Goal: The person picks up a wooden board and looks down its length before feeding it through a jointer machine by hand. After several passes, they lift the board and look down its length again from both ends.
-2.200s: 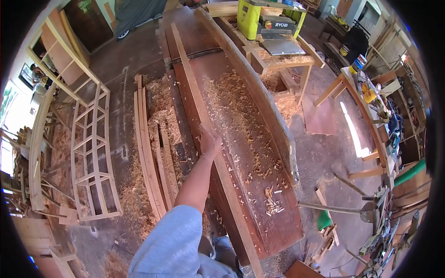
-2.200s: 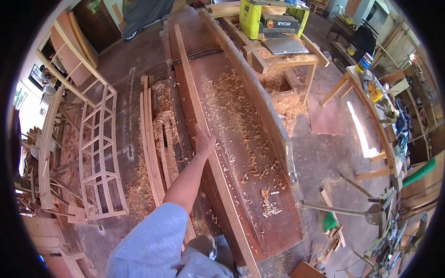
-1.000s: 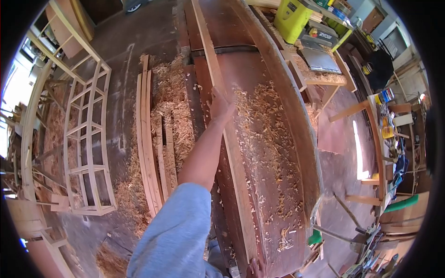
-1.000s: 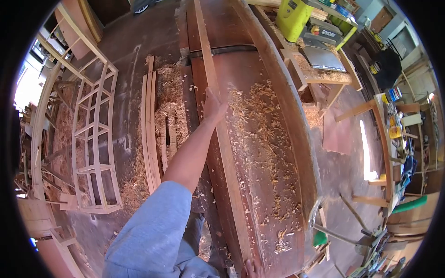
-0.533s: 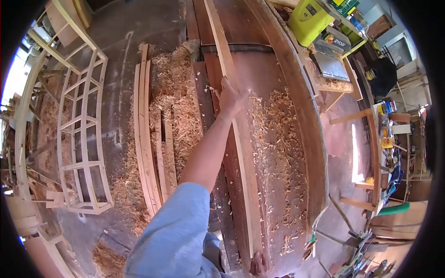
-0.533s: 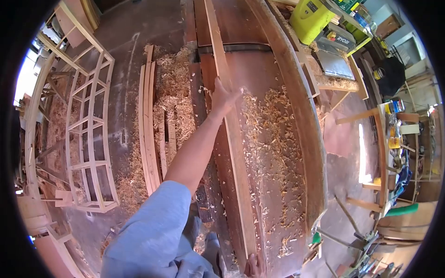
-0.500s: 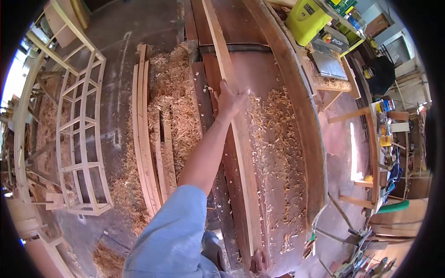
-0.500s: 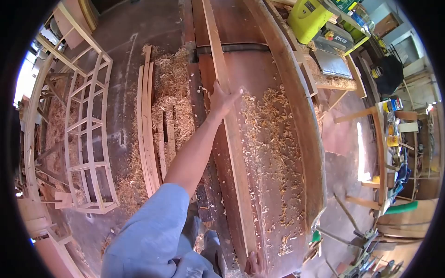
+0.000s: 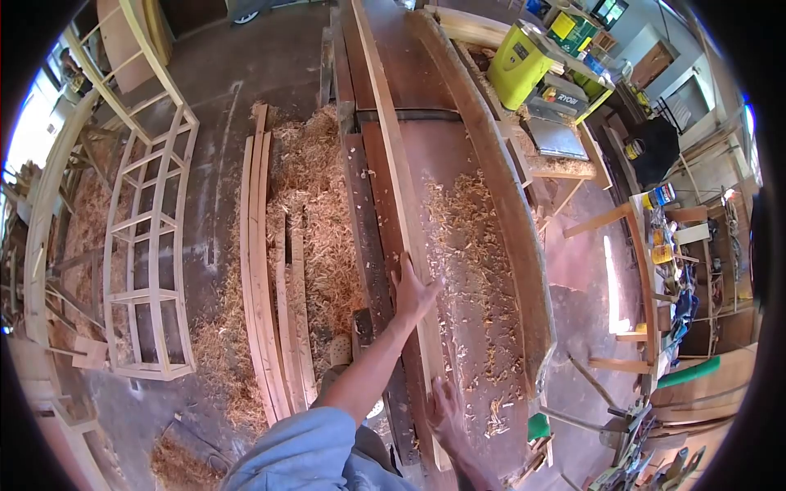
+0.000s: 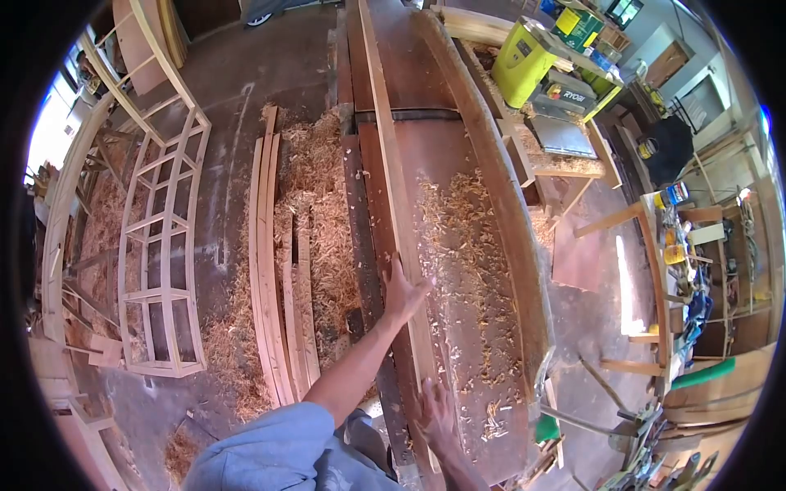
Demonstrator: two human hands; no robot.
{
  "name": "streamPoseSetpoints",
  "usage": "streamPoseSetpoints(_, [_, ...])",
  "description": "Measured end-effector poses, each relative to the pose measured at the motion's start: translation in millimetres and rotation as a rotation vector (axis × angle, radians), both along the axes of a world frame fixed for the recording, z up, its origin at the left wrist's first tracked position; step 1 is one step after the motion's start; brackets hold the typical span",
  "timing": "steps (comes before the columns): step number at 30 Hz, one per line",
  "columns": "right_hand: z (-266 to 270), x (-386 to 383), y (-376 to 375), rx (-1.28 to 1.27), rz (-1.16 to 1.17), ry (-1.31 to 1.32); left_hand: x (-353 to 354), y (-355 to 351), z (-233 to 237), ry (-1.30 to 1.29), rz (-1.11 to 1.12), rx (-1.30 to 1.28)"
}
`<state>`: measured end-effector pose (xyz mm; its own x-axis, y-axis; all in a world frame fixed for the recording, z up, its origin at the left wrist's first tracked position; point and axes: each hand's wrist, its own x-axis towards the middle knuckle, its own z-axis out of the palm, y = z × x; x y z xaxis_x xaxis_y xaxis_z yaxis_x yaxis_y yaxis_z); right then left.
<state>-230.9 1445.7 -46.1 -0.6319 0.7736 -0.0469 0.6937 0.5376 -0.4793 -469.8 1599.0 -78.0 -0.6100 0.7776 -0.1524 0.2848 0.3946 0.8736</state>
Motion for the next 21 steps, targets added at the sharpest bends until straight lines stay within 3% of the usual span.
streamPoseSetpoints(2, [2,-13,11,-0.034,-0.006,-0.017,14,-11,7,-0.178,0.03,0.055])
streamPoseSetpoints(9, [4,-55,51,0.015,0.014,0.076,29,-13,-3,-0.085,0.081,0.035])
streamPoseSetpoints(13, [4,-76,71,0.083,0.006,0.113,32,-15,-8,-0.158,0.108,0.099])
streamPoseSetpoints(21, [12,-120,103,0.011,-0.075,0.082,6,15,-25,0.091,0.048,0.09])
